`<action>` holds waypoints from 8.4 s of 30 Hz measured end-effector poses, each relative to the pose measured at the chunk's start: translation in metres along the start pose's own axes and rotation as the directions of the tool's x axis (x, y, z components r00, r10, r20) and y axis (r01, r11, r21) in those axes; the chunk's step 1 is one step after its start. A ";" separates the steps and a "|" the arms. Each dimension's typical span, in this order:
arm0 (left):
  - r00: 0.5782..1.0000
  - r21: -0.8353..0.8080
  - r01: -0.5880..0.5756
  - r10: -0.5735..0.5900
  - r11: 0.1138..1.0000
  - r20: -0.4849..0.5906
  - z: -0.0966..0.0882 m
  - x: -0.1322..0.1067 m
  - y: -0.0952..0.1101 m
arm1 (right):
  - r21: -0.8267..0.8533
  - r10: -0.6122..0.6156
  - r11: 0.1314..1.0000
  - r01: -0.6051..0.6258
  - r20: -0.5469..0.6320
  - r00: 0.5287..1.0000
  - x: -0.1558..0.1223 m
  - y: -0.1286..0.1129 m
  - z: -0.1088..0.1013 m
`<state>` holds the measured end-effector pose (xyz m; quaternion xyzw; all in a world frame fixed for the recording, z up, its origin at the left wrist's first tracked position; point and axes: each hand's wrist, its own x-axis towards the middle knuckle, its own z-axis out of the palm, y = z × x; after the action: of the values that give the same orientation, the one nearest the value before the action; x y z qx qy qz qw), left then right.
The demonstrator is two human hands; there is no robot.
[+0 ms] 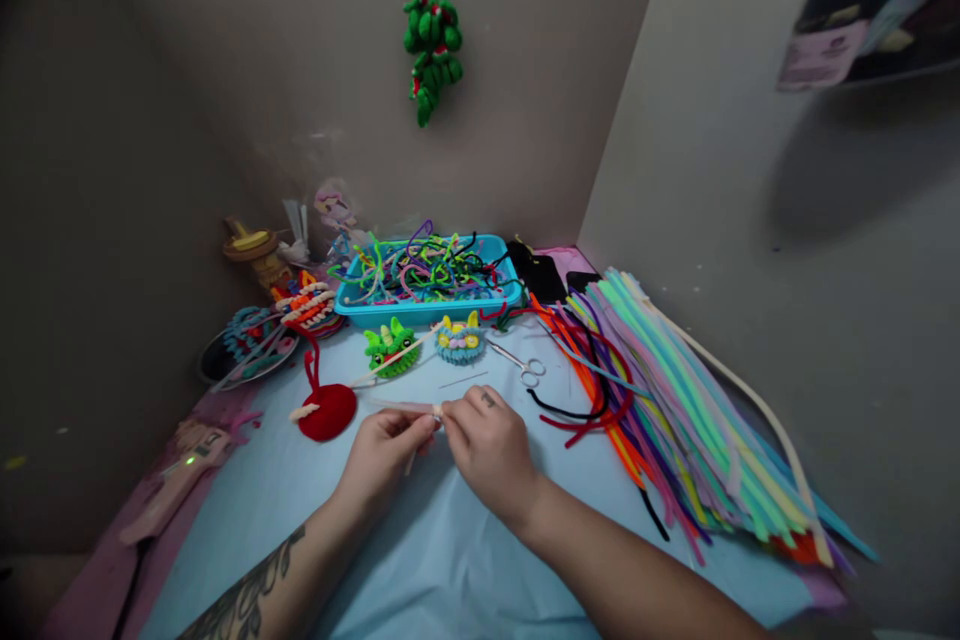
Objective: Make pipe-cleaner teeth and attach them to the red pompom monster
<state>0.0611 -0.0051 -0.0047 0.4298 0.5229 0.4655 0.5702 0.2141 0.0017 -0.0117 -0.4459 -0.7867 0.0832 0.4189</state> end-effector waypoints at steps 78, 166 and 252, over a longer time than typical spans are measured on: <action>0.999 0.089 -0.044 0.046 0.995 -0.022 -0.001 0.002 -0.006 | -0.153 -0.091 0.984 0.088 -0.011 0.996 0.001 0.001 0.001; 1.000 -0.034 -0.013 0.012 0.999 -0.023 0.002 0.001 0.004 | -0.005 0.037 0.999 -0.037 -0.004 0.999 0.003 0.006 0.000; 0.993 0.028 -0.038 0.041 0.999 -0.111 0.000 0.002 -0.006 | -0.106 -0.101 0.989 0.105 0.044 0.994 0.000 -0.001 -0.002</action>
<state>0.0616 -0.0038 -0.0106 0.4205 0.5515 0.4932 0.5252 0.2149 0.0005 -0.0103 -0.4249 -0.8199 0.0270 0.3827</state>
